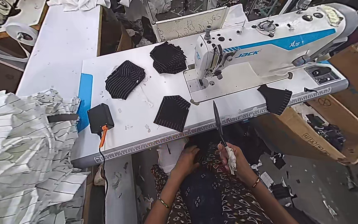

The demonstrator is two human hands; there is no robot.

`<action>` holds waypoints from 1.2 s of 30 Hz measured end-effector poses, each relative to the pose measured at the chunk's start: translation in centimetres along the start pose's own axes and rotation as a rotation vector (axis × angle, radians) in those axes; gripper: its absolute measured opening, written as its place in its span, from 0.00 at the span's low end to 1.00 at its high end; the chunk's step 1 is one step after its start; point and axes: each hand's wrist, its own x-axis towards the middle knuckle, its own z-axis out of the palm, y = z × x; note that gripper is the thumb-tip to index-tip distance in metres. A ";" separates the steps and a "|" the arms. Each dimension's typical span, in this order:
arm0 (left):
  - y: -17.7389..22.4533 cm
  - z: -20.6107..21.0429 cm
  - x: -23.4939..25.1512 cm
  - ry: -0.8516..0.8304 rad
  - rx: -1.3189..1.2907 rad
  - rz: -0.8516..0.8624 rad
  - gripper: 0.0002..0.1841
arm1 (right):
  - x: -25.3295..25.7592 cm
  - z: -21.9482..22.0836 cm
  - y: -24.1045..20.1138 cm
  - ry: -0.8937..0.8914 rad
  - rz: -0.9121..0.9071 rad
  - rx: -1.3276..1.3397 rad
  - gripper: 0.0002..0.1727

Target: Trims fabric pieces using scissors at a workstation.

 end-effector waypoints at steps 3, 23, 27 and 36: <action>-1.5 1.5 0.7 0.016 0.114 0.012 0.26 | 0.0 -0.2 -0.1 0.043 0.007 0.017 0.16; -1.0 -12.6 -3.0 1.328 -0.491 -0.155 0.13 | 0.4 1.6 0.9 -0.016 -0.041 -0.113 0.12; -0.9 -12.4 -3.0 1.425 -0.248 -0.037 0.06 | 0.6 2.2 1.4 -0.065 -0.001 -0.156 0.14; 5.6 -9.8 -8.5 0.157 -0.464 0.425 0.14 | 0.4 1.9 2.0 -0.003 -0.088 -0.193 0.06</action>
